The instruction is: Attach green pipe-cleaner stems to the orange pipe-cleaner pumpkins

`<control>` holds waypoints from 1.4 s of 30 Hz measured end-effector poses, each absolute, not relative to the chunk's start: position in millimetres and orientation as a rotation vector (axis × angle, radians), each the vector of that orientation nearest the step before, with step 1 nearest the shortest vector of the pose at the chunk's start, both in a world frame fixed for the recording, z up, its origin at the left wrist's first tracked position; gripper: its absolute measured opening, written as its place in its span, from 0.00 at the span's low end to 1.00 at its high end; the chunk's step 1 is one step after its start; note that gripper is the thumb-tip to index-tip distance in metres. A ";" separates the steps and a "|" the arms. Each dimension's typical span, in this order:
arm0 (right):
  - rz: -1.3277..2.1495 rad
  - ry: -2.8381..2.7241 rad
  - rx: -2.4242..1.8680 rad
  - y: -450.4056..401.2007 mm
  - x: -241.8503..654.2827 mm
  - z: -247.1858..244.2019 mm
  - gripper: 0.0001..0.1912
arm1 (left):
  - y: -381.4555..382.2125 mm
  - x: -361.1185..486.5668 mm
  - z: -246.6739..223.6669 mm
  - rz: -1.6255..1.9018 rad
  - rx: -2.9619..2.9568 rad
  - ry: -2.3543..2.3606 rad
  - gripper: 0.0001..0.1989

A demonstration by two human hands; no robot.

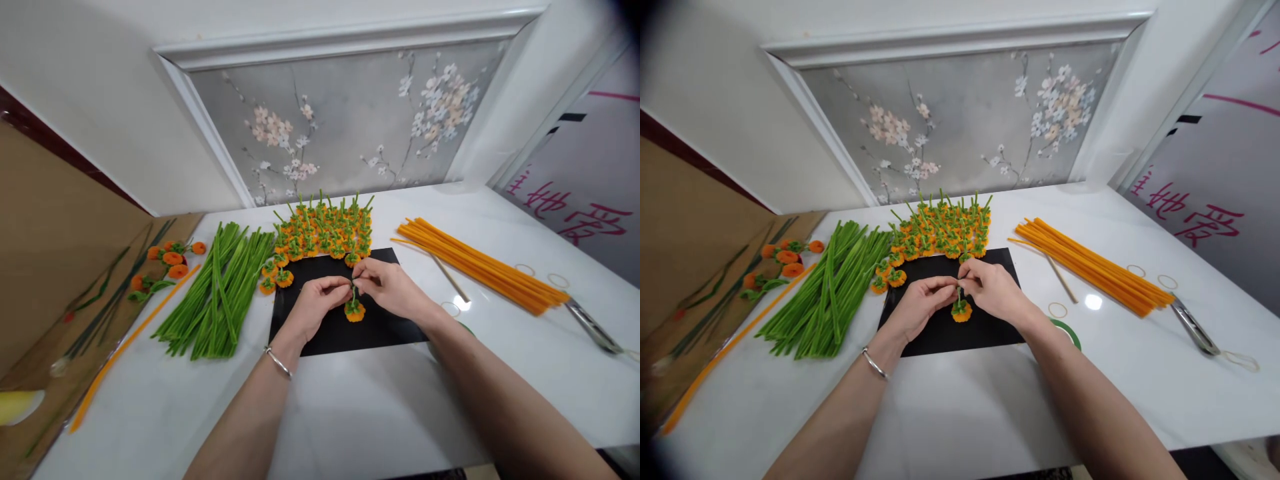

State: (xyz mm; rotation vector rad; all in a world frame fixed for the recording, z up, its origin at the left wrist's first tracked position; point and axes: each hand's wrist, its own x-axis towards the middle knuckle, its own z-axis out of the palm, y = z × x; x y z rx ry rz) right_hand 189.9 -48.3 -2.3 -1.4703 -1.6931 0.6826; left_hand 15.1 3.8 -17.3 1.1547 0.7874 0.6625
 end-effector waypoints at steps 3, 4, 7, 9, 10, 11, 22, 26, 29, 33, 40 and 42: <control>0.672 -1.701 -1.478 -48.5 188.9 -2.2 0.03 | 2.5 16.4 -16.0 0.698 1.277 0.785 0.12; 0.669 -1.702 -1.476 -48.6 188.6 -2.1 0.03 | 1.2 17.1 -14.6 0.723 1.350 0.788 0.11; 0.667 -1.704 -1.466 -49.0 188.3 -1.3 0.04 | -4.9 20.1 -9.7 0.806 1.636 0.841 0.06; 0.672 -1.713 -1.464 -49.6 188.4 -0.3 0.04 | -8.7 21.7 -7.4 0.840 1.779 0.889 0.02; 0.671 -1.718 -1.464 -50.1 188.5 0.3 0.05 | -10.1 22.1 -6.9 0.850 1.814 0.904 0.02; 0.671 -1.724 -1.464 -50.5 188.6 0.9 0.05 | -10.9 22.3 -6.7 0.854 1.824 0.909 0.03; 0.655 -1.752 -1.454 -51.4 191.7 4.0 0.07 | -11.3 20.2 -4.2 0.754 1.395 0.810 0.07; 0.645 -1.752 -1.468 -50.9 192.3 3.8 0.07 | -11.1 21.2 -4.6 0.734 1.314 0.794 0.08; 0.641 -1.758 -1.487 -51.1 192.0 3.5 0.07 | -9.9 22.3 -7.8 0.763 1.304 0.854 0.09; 0.654 -1.764 -1.488 -51.5 191.1 3.2 0.08 | -8.1 22.0 -10.9 0.782 1.276 0.875 0.09; 0.667 -1.767 -1.469 -51.3 191.8 4.1 0.08 | -5.8 18.3 -12.0 0.723 1.064 0.821 0.11; 0.648 -1.788 -1.483 -50.9 192.9 2.3 0.08 | -4.7 17.9 -12.7 0.706 1.050 0.831 0.11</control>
